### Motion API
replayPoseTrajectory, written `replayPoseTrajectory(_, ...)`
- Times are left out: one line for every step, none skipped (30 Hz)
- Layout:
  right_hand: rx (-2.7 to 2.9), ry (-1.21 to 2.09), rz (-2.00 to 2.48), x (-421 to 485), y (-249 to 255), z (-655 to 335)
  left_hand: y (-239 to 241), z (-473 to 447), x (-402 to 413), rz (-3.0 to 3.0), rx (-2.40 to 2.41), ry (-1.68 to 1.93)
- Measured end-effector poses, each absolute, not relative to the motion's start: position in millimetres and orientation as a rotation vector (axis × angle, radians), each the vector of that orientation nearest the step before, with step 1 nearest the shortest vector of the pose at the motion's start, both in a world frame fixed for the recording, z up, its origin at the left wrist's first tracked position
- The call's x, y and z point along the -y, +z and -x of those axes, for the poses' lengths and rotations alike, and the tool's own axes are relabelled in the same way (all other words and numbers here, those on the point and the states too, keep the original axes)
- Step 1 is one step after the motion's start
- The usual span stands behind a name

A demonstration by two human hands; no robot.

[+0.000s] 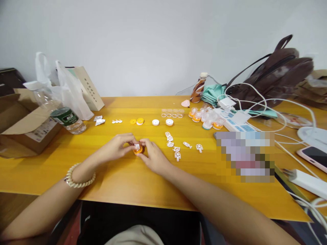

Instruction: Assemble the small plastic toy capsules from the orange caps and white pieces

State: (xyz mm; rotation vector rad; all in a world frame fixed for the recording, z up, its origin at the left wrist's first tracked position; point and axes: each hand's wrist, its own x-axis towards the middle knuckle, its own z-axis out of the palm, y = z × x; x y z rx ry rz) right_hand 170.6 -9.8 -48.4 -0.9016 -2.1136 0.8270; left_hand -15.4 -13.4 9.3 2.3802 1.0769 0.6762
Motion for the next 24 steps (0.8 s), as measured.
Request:
replayPoseTrajectory(2.109,0.828,0.903,9.8,-48.4,-170.6,9.1,15.0,13.5,-2.394,-1.079,0.673)
replayPoseTrajectory(2.104,0.832,0.902,9.9,-48.4,-170.4,8.8,14.7,13.4,-2.397,-1.081,0.673)
replayPoseTrajectory(2.099,0.837,0.899,9.9,-48.5,-170.2,8.4,14.5,13.1,-2.388,-1.087,0.677)
replayPoseTrajectory(2.093,0.843,0.897,9.9,-48.6,-169.9,7.9,14.4,12.7,-2.37,-1.095,0.68)
replayPoseTrajectory(2.088,0.846,0.897,9.8,-48.7,-169.6,7.4,14.3,12.2,-2.346,-1.105,0.685)
replayPoseTrajectory(2.087,0.843,0.902,9.6,-48.8,-169.4,7.0,14.3,11.7,-2.323,-1.11,0.684)
replayPoseTrajectory(2.09,0.829,0.912,9.3,-48.9,-169.3,6.7,14.3,11.4,-2.303,-1.111,0.682)
replayPoseTrajectory(2.1,0.803,0.927,8.9,-48.9,-169.4,6.6,14.3,11.1,-2.288,-1.107,0.681)
replayPoseTrajectory(2.117,0.769,0.942,8.4,-48.8,-169.5,6.4,14.4,10.9,-2.275,-1.097,0.683)
replayPoseTrajectory(2.138,0.733,0.952,7.9,-48.6,-169.8,6.3,14.4,10.8,-2.264,-1.087,0.69)
replayPoseTrajectory(2.161,0.703,0.957,7.4,-48.3,-170.3,6.2,14.5,10.8,-2.256,-1.079,0.697)
replayPoseTrajectory(2.18,0.681,0.956,6.9,-47.9,-170.7,6.1,14.6,10.7,-2.25,-1.073,0.698)
replayPoseTrajectory(2.193,0.671,0.953,6.5,-47.3,-171.2,5.8,14.8,10.7,-2.246,-1.07,0.696)
replayPoseTrajectory(2.197,0.67,0.951,6.1,-46.7,-171.8,5.6,15.0,10.6,-2.242,-1.067,0.688)
replayPoseTrajectory(2.195,0.678,0.95,5.8,-46.0,-172.3,5.2,15.3,10.5,-2.237,-1.065,0.678)
replayPoseTrajectory(2.186,0.691,0.95,5.6,-45.3,-172.8,4.9,15.4,10.5,-2.231,-1.062,0.67)
replayPoseTrajectory(2.176,0.708,0.95,5.4,-44.6,-173.4,4.6,15.5,10.6,-2.226,-1.057,0.666)
replayPoseTrajectory(2.163,0.726,0.949,5.2,-43.9,-174.0,4.3,15.5,10.8,-2.223,-1.053,0.67)
replayPoseTrajectory(2.149,0.75,0.947,5.0,-43.3,-174.7,4.2,15.4,11.0,-2.223,-1.051,0.684)
replayPoseTrajectory(2.132,0.781,0.943,4.8,-42.9,-175.3,4.2,15.3,11.4,-2.224,-1.049,0.703)
replayPoseTrajectory(2.105,0.831,0.939,4.7,-42.6,-175.8,4.3,15.1,11.8,-2.226,-1.05,0.731)
replayPoseTrajectory(2.064,0.908,0.93,4.6,-42.4,-176.3,4.5,14.9,12.1,-2.228,-1.05,0.761)
replayPoseTrajectory(2.009,1.015,0.914,4.6,-42.3,-176.5,4.6,14.8,12.4,-2.228,-1.052,0.79)
replayPoseTrajectory(1.94,1.139,0.892,4.7,-42.2,-176.5,4.6,14.6,12.5,-2.229,-1.052,0.813)
